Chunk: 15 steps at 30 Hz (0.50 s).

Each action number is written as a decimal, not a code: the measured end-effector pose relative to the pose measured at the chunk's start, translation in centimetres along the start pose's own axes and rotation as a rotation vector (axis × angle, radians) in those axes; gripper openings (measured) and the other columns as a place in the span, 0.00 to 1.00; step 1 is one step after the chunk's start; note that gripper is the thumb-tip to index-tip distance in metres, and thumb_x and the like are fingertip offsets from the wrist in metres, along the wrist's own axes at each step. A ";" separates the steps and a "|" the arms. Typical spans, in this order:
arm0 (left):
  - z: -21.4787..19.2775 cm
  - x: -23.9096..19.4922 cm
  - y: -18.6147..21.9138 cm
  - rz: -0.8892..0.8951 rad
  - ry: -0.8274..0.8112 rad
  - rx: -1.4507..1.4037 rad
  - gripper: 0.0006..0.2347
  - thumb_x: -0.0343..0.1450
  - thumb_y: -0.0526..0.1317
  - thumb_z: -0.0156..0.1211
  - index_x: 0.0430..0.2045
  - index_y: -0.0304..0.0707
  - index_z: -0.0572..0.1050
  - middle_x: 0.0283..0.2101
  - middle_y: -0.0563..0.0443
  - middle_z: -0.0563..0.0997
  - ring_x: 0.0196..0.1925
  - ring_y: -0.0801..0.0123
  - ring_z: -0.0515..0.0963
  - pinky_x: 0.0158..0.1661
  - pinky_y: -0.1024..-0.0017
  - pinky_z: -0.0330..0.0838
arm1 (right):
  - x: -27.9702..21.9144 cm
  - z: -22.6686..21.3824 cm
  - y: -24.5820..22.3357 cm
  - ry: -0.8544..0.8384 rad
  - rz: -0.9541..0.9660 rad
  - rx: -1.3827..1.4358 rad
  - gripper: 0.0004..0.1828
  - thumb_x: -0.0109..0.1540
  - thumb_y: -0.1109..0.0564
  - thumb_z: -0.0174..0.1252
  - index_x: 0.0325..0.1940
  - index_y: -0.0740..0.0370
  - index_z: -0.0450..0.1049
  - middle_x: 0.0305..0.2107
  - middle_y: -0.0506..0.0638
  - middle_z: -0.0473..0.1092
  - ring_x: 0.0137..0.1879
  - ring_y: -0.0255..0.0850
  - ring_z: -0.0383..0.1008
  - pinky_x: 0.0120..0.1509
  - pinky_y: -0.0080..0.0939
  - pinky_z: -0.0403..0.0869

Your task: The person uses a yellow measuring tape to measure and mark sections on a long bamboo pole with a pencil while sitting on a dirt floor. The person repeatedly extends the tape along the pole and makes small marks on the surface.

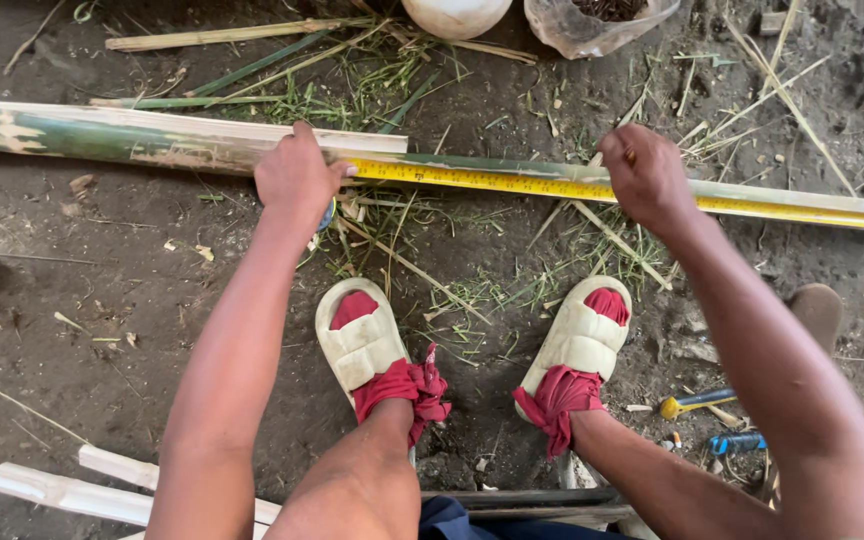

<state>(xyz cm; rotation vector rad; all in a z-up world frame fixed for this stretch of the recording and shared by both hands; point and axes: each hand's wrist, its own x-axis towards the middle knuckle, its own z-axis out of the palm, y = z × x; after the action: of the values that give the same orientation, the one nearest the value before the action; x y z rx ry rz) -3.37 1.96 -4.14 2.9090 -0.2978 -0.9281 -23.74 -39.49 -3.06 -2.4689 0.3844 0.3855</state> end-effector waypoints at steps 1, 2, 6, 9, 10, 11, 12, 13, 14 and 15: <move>0.1 -0.2 -0.1 0.008 0.019 -0.006 0.32 0.64 0.59 0.74 0.48 0.28 0.71 0.41 0.34 0.83 0.45 0.46 0.84 0.43 0.54 0.78 | 0.8 0.6 -0.7 0.041 -0.003 0.161 0.15 0.71 0.51 0.49 0.50 0.65 0.73 0.42 0.58 0.72 0.48 0.46 0.73 0.53 0.52 0.74; 0.2 -0.5 -0.2 0.016 0.036 -0.009 0.32 0.63 0.59 0.74 0.47 0.28 0.72 0.40 0.35 0.83 0.45 0.46 0.83 0.43 0.53 0.78 | 1.4 1.1 -1.2 0.084 -0.005 0.324 0.17 0.73 0.52 0.43 0.47 0.65 0.74 0.40 0.57 0.72 0.46 0.45 0.73 0.51 0.52 0.74; 0.8 -0.9 -0.5 0.050 0.098 0.019 0.28 0.63 0.59 0.73 0.40 0.30 0.78 0.42 0.36 0.82 0.45 0.46 0.83 0.44 0.53 0.77 | 2.9 4.5 -3.1 0.031 0.197 0.859 0.17 0.75 0.51 0.47 0.40 0.66 0.71 0.35 0.58 0.72 0.36 0.44 0.74 0.40 0.45 0.78; 1.0 -0.4 -0.6 0.036 0.042 0.040 0.26 0.63 0.60 0.72 0.36 0.31 0.81 0.41 0.36 0.82 0.44 0.48 0.83 0.43 0.53 0.77 | 3.0 7.0 -3.6 -0.002 -0.020 1.050 0.07 0.63 0.67 0.62 0.38 0.64 0.69 0.38 0.54 0.73 0.41 0.37 0.79 0.48 0.37 0.83; 1.0 -0.3 -0.7 0.041 0.025 0.047 0.26 0.64 0.60 0.72 0.36 0.31 0.82 0.41 0.36 0.82 0.44 0.48 0.83 0.44 0.53 0.77 | 2.9 7.6 -3.5 -0.019 -0.031 1.034 0.06 0.62 0.69 0.60 0.37 0.65 0.69 0.38 0.55 0.74 0.41 0.37 0.79 0.46 0.37 0.82; 1.1 -0.2 -0.7 0.047 0.008 0.055 0.26 0.65 0.60 0.72 0.36 0.31 0.82 0.41 0.37 0.82 0.44 0.48 0.83 0.44 0.53 0.77 | 2.8 8.0 -3.3 -0.035 -0.041 1.019 0.06 0.61 0.71 0.58 0.36 0.65 0.69 0.37 0.55 0.74 0.40 0.37 0.80 0.45 0.36 0.82; 1.1 -0.1 -0.7 0.054 -0.007 0.062 0.25 0.66 0.60 0.71 0.35 0.31 0.83 0.42 0.37 0.82 0.44 0.48 0.83 0.44 0.53 0.77 | 2.7 8.4 -3.2 -0.037 -0.037 1.026 0.07 0.60 0.71 0.59 0.35 0.66 0.68 0.37 0.56 0.74 0.39 0.38 0.80 0.43 0.36 0.81; 1.1 0.0 -0.7 0.061 0.001 0.061 0.25 0.65 0.60 0.71 0.35 0.31 0.82 0.41 0.36 0.82 0.44 0.48 0.83 0.44 0.53 0.77 | 2.7 8.8 -3.0 -0.038 -0.033 1.033 0.07 0.58 0.71 0.59 0.33 0.66 0.68 0.37 0.57 0.74 0.38 0.38 0.80 0.41 0.37 0.80; 1.0 0.0 -0.8 0.065 0.011 0.059 0.26 0.64 0.60 0.72 0.35 0.32 0.82 0.41 0.36 0.82 0.44 0.47 0.83 0.44 0.53 0.77 | 3.0 9.0 -2.8 -0.042 -0.032 1.041 0.07 0.57 0.71 0.60 0.32 0.67 0.68 0.37 0.58 0.74 0.37 0.39 0.80 0.39 0.37 0.79; 0.9 0.0 -0.8 0.069 0.021 0.057 0.26 0.64 0.60 0.72 0.35 0.32 0.82 0.41 0.36 0.82 0.44 0.47 0.83 0.44 0.53 0.77 | 3.2 9.1 -2.7 -0.037 -0.035 0.990 0.07 0.56 0.71 0.59 0.31 0.67 0.68 0.37 0.58 0.74 0.37 0.39 0.80 0.39 0.37 0.80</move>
<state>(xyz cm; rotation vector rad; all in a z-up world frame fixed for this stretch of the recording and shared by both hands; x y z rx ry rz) -3.76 2.70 -5.00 2.9372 -0.4267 -0.8932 -21.47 -32.51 -9.87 -1.4967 0.3889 0.1561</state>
